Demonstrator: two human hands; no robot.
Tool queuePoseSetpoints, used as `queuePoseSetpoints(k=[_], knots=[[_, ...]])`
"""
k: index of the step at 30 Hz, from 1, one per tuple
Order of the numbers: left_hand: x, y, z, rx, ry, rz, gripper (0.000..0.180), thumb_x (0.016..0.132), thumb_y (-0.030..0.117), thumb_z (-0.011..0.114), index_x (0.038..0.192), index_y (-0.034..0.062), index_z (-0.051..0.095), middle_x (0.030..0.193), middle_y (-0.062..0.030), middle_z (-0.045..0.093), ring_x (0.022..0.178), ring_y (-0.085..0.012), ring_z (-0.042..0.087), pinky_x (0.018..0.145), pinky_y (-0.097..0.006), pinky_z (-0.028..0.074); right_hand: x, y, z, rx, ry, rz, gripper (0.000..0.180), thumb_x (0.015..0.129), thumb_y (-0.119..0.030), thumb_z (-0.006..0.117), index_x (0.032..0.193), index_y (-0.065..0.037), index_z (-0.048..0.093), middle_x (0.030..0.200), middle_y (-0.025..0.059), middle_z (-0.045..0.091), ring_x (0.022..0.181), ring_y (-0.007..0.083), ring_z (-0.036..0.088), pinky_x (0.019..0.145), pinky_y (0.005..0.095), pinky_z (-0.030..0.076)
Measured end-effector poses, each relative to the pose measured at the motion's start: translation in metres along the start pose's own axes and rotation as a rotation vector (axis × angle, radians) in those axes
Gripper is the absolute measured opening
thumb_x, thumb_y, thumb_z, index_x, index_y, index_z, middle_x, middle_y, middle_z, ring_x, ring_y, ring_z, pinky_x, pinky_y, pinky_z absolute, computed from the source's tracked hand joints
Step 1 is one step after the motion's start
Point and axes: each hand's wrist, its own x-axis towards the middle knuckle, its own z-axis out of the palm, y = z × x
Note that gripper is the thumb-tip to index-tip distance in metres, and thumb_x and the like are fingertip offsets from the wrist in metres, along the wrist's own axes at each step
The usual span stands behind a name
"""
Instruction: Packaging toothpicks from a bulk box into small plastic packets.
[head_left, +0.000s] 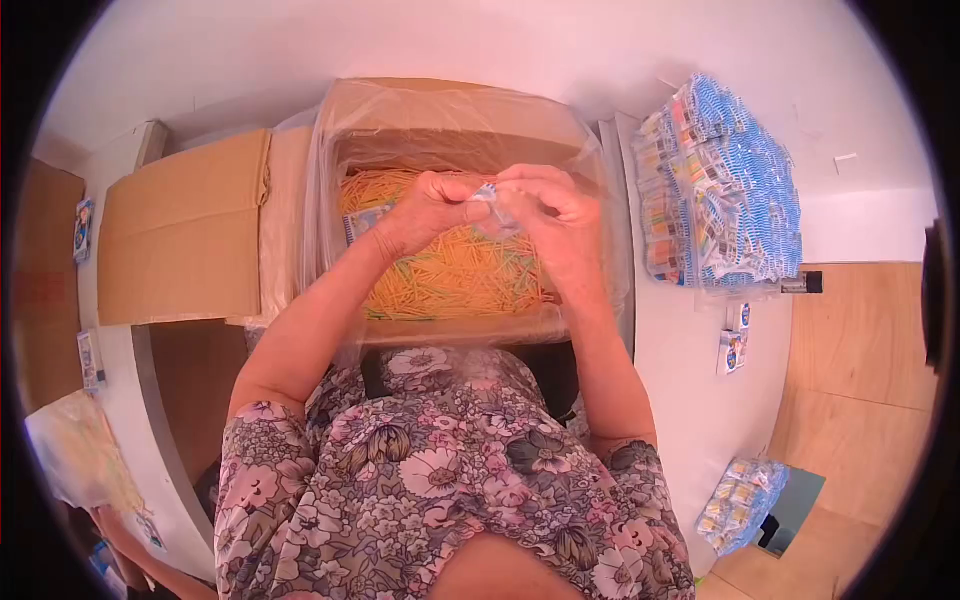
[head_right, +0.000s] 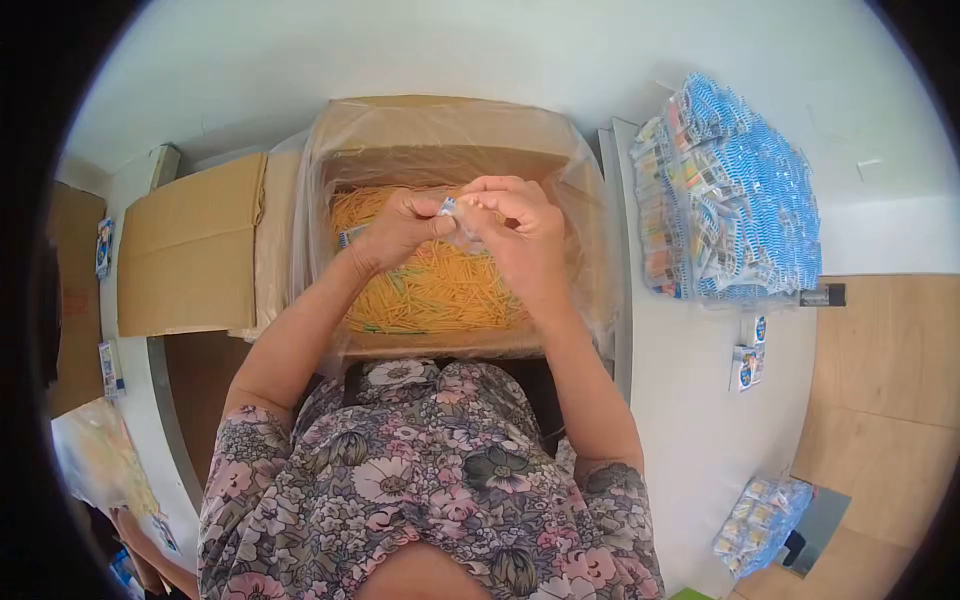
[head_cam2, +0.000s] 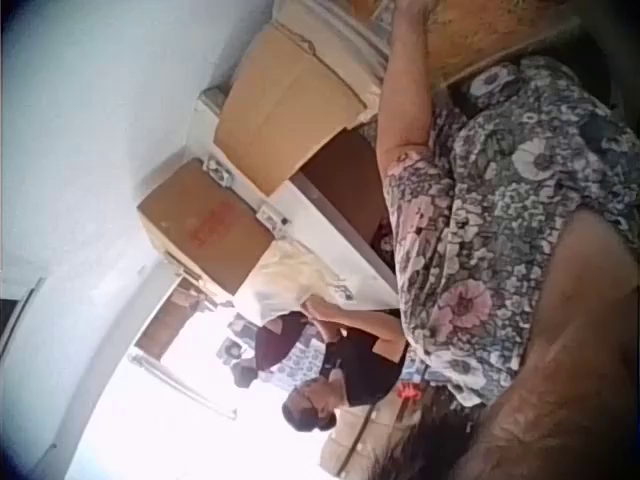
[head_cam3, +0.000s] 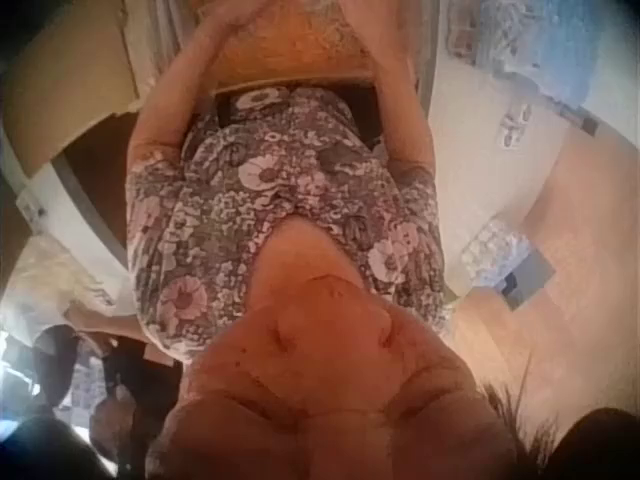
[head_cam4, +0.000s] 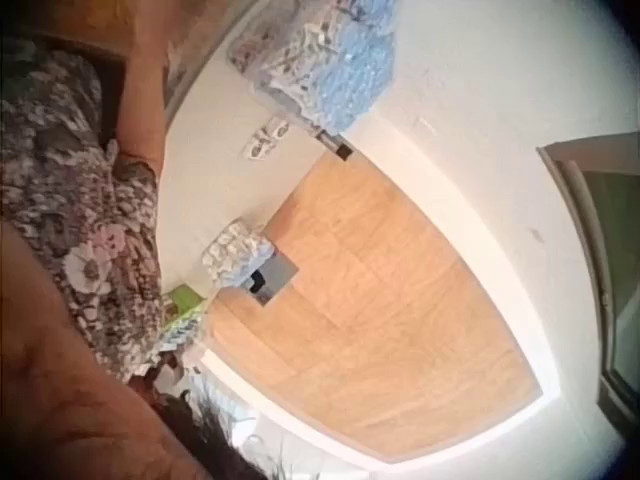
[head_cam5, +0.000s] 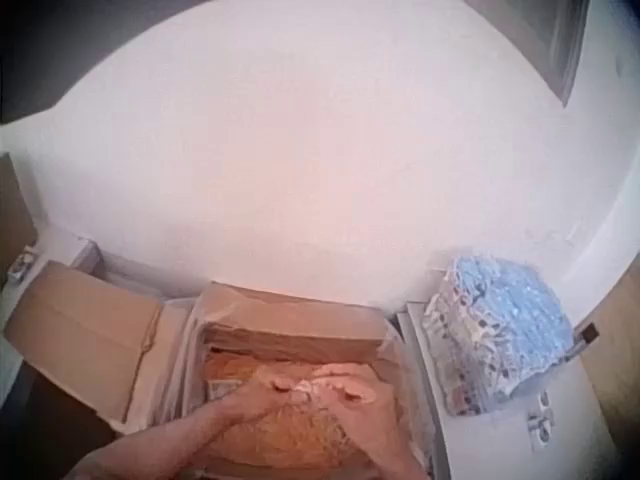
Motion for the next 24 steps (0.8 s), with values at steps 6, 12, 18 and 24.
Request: queuePoseSetpoints(k=[6, 12, 18, 24], knots=[[0.001, -0.004, 0.009, -0.166, 0.063, -0.083, 0.026, 0.091, 0.023, 0.059, 0.104, 0.0015, 0.065, 0.1, -0.0041, 0.065, 0.091, -0.0116, 0.058, 0.085, -0.03, 0.046, -0.007, -0.017, -0.003, 0.113, 0.035, 0.354, 0.018, 0.088, -0.009, 0.058, 0.104, -0.004, 0.066, 0.095, 0.0036, 0.064, 0.078, 0.0069, 0.058, 0.071, 0.022, 0.046], [-0.002, -0.01, 0.004, -0.304, 0.087, -0.163, 0.031, 0.091, 0.029, 0.057, 0.102, 0.0011, 0.064, 0.096, -0.0043, 0.065, 0.09, -0.0119, 0.059, 0.083, -0.031, 0.047, -0.007, -0.001, 0.002, 0.372, 0.21, 0.37, 0.022, 0.087, -0.006, 0.058, 0.108, 0.0, 0.062, 0.099, 0.0064, 0.065, 0.09, 0.0127, 0.06, 0.08, 0.0269, 0.048], [-0.001, 0.001, 0.02, -0.08, 0.012, -0.204, 0.024, 0.085, 0.014, 0.065, 0.105, 0.0009, 0.064, 0.098, -0.0044, 0.065, 0.089, -0.012, 0.06, 0.079, -0.03, 0.049, -0.029, 0.024, -0.008, 0.178, 0.081, 0.367, 0.035, 0.081, -0.002, 0.064, 0.115, 0.002, 0.057, 0.106, 0.0077, 0.063, 0.091, 0.012, 0.06, 0.079, 0.0262, 0.049], [0.005, -0.012, 0.031, 0.332, -0.106, -0.393, 0.025, 0.079, 0.006, 0.067, 0.103, 0.0005, 0.065, 0.1, -0.0053, 0.066, 0.091, -0.0122, 0.06, 0.083, -0.029, 0.048, -0.063, 0.006, -0.026, 0.1, 0.221, 0.318, 0.024, 0.079, 0.0, 0.065, 0.103, 0.0, 0.064, 0.096, 0.0051, 0.065, 0.086, 0.0095, 0.06, 0.076, 0.025, 0.049]])
